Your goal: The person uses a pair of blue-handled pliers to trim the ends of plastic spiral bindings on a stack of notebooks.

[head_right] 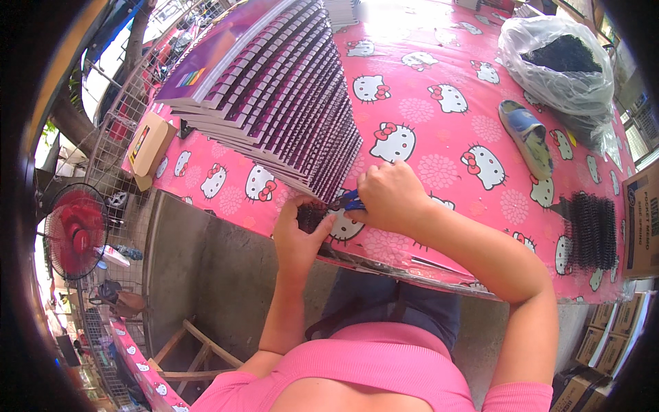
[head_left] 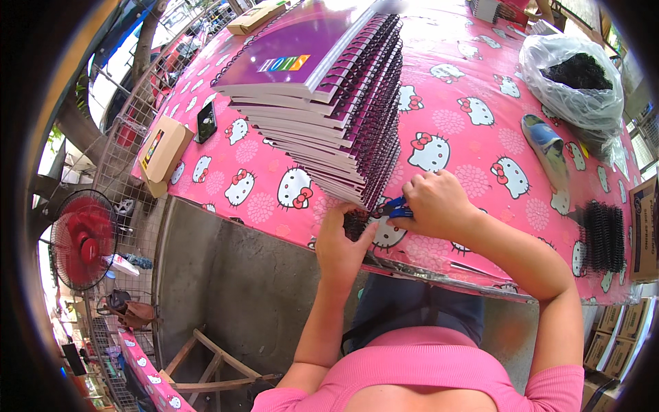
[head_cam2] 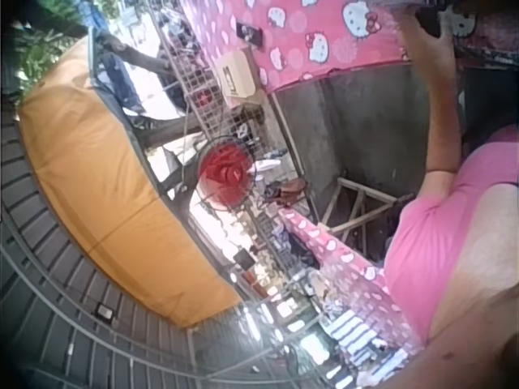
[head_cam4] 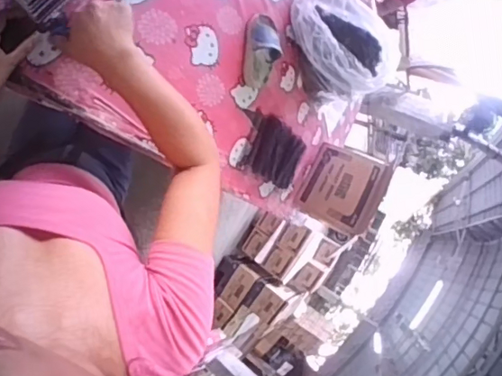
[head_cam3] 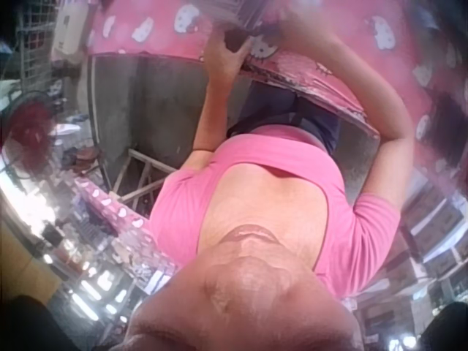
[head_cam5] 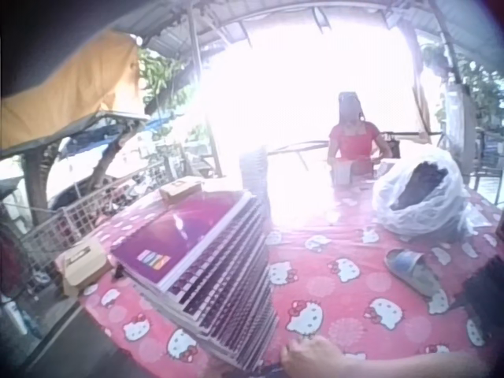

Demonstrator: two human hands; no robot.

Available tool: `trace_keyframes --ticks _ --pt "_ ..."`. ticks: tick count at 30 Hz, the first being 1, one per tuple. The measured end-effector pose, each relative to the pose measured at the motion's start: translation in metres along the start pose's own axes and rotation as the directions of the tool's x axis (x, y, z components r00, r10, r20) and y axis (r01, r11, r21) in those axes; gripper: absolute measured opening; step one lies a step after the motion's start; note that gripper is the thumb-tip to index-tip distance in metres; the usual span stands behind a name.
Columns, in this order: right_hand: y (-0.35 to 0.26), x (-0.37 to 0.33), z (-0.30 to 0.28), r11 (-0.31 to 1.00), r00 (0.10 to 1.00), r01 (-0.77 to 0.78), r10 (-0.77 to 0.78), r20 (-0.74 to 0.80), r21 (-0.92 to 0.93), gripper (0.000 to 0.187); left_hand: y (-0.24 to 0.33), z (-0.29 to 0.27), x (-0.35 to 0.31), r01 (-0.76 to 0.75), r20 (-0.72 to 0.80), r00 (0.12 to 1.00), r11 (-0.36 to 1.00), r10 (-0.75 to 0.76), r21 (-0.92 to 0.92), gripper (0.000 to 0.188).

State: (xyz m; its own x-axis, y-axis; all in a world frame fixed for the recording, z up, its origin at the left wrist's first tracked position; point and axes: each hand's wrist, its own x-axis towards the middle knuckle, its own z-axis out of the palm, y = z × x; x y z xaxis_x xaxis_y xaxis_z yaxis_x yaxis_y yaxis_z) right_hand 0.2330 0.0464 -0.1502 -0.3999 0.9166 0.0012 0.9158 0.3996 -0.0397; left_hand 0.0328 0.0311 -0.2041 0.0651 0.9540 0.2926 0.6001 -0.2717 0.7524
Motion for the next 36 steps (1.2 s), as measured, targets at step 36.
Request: trace_keyframes --ticks 36 --pt "0.160 -0.101 0.058 -0.914 0.976 -0.047 0.045 0.215 0.402 0.059 0.217 0.199 0.143 0.361 0.363 0.927 0.469 -0.090 -0.806 0.032"
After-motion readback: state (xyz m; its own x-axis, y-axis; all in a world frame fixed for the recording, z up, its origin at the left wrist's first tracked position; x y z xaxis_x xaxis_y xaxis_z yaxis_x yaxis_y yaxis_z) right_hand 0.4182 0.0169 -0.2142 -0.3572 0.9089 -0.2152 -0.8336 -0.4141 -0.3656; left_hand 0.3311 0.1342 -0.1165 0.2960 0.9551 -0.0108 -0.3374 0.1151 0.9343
